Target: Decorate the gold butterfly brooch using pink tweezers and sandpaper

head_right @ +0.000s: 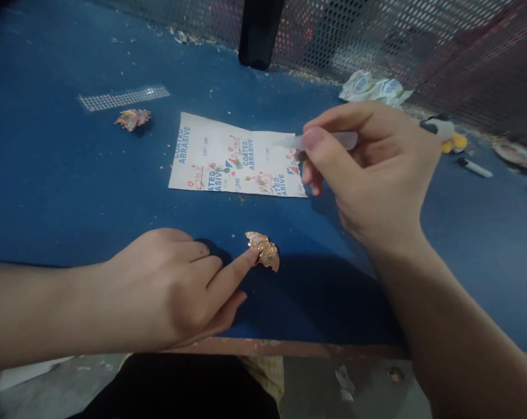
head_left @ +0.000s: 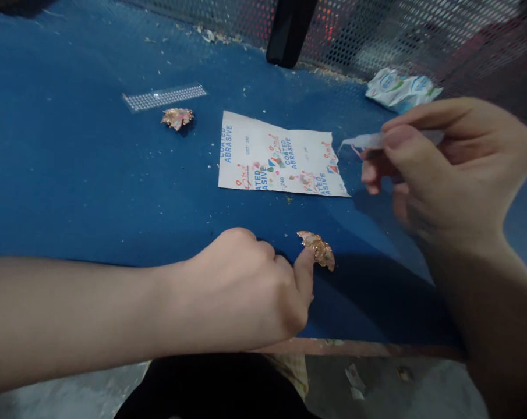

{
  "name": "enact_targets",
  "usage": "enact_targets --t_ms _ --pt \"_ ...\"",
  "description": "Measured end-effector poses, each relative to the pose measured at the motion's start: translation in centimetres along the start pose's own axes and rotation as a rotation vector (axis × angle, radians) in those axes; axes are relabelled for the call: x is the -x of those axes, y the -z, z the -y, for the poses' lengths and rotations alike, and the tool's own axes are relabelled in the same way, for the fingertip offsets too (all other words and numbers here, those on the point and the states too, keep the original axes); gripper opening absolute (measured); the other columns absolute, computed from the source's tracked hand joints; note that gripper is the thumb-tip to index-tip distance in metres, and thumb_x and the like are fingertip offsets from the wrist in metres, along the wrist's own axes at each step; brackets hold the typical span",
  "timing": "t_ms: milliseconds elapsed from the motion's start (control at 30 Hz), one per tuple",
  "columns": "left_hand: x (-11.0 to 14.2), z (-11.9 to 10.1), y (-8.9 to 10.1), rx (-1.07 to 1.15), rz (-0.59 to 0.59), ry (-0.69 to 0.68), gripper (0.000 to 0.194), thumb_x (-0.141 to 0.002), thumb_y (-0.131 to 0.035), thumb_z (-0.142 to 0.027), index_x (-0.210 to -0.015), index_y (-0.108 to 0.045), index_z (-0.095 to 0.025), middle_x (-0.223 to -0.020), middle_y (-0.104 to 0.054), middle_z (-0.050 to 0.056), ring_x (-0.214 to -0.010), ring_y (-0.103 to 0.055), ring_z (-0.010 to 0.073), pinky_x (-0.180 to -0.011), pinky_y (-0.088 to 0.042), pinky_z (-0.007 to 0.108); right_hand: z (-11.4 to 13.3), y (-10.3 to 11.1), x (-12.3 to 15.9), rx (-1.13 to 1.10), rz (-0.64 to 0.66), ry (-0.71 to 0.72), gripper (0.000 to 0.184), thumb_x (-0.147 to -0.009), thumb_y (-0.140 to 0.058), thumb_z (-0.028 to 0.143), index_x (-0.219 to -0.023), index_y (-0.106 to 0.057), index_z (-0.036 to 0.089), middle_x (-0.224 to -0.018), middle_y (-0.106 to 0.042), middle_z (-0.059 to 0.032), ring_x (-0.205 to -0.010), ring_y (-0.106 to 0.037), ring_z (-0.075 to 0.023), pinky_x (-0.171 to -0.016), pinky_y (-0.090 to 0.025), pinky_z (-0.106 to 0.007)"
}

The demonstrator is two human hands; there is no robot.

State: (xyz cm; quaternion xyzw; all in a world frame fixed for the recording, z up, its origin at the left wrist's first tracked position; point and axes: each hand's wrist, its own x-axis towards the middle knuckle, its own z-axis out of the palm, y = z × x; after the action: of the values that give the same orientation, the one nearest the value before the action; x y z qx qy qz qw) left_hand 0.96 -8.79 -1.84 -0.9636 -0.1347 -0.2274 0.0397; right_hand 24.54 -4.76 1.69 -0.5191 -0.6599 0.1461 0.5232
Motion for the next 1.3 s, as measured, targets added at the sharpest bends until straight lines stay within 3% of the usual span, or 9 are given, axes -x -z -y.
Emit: enact_targets --t_ms 167,233,333,600,867,1067,1133,1200,1300 --pt "-0.2 0.0 0.3 -0.002 0.06 -0.002 0.044 -0.092 -0.059 -0.023 -0.128 -0.07 -0.002 -0.053 -0.062 0.001 -0.04 -0.056 0.0182 -0.033 -0.038 0.032 -1.8 2.6 -1.8 0.776 -0.086 0.051 0.012 -0.084 -0.072 0.024 -0.09 -0.078 0.016 -0.091 -0.078 -0.0118 -0.084 -0.072 -0.0241 -0.08 -0.054 -0.04" --pt "-0.3 -0.1 0.3 0.003 0.073 0.015 0.043 -0.097 -0.053 -0.027 -0.127 -0.07 -0.002 -0.053 -0.063 0.001 -0.04 -0.057 0.0201 -0.032 -0.039 0.035 -2.4 3.4 -2.2 1.066 0.011 -0.096 0.015 -0.084 -0.069 0.023 -0.092 -0.08 0.017 -0.09 -0.078 -0.014 -0.087 -0.07 -0.0299 -0.081 -0.051 -0.045" --pt "-0.4 -0.2 0.4 0.025 0.119 0.028 0.045 -0.1 -0.048 -0.029 -0.13 -0.068 -0.002 -0.056 -0.064 0.001 -0.041 -0.059 0.0215 -0.033 -0.041 0.037 -2.9 3.9 -2.4 1.205 0.199 -0.283 0.015 -0.084 -0.068 0.028 -0.084 -0.079 0.017 -0.084 -0.074 -0.0174 -0.082 -0.066 -0.033 -0.07 -0.046 -0.045" --pt "-0.4 -0.2 0.6 0.017 0.165 0.027 0.049 -0.101 -0.046 -0.031 -0.135 -0.064 -0.001 -0.058 -0.066 0.001 -0.042 -0.06 0.0238 -0.033 -0.042 0.039 -3.1 4.9 -2.7 1.089 0.262 -0.058 0.029 -0.094 -0.057 0.038 -0.085 -0.079 0.02 -0.09 -0.075 -0.0143 -0.094 -0.065 -0.0352 -0.088 -0.049 -0.051" --pt "-0.5 -0.2 0.6 0.011 0.173 0.018 0.048 -0.1 -0.045 -0.031 -0.131 -0.065 -0.001 -0.057 -0.066 0.003 -0.043 -0.063 0.0222 -0.038 -0.041 0.032 -5.4 5.3 -3.0 1.133 0.337 -0.14 0.033 -0.091 -0.061 0.04 -0.098 -0.083 0.017 -0.096 -0.078 -0.0167 -0.095 -0.069 -0.038 -0.084 -0.05 -0.05" --pt "-0.4 -0.3 0.5 0.006 0.19 0.024 0.05 -0.101 -0.045 -0.032 -0.135 -0.062 0.0 -0.059 -0.068 0.003 -0.045 -0.064 0.0224 -0.038 -0.039 0.032 -6.4 4.8 -3.6 0.969 0.238 -0.156 0.025 -0.092 -0.057 0.029 -0.092 -0.079 0.017 -0.099 -0.078 -0.0168 -0.097 -0.07 -0.0347 -0.091 -0.05 -0.049" --pt "-0.5 -0.2 0.5 0.007 0.188 0.023 0.05 -0.101 -0.045 -0.033 -0.135 -0.062 0.0 -0.059 -0.068 0.003 -0.045 -0.064 0.0227 -0.037 -0.039 0.033 -5.8 4.1 -3.5 0.814 0.165 -0.171 0.023 -0.092 -0.06 0.033 -0.097 -0.076 0.018 -0.097 -0.078 -0.0145 -0.09 -0.071 -0.0297 -0.086 -0.053 -0.046" --pt "-0.5 -0.2 0.5 0.015 0.186 0.026 0.05 -0.101 -0.045 -0.032 -0.134 -0.063 0.0 -0.059 -0.068 0.003 -0.045 -0.064 0.0231 -0.037 -0.04 0.034 -4.8 3.2 -3.0 0.247 0.072 -0.212 0.017 -0.085 -0.071 0.032 -0.094 -0.072 0.018 -0.088 -0.077 -0.0119 -0.077 -0.07 -0.0246 -0.077 -0.056 -0.044" --pt "-0.5 -0.2 0.6 0.03 0.178 0.039 0.048 -0.101 -0.044 -0.032 -0.133 -0.065 -0.001 -0.059 -0.067 0.003 -0.044 -0.064 0.0242 -0.036 -0.041 0.035 -2.8 1.8 -1.7 0.044 0.174 -0.191 0.03 -0.08 -0.078 0.04 -0.104 -0.071 0.022 -0.089 -0.077 -0.0045 -0.069 -0.068 -0.0179 -0.068 -0.058 -0.036"
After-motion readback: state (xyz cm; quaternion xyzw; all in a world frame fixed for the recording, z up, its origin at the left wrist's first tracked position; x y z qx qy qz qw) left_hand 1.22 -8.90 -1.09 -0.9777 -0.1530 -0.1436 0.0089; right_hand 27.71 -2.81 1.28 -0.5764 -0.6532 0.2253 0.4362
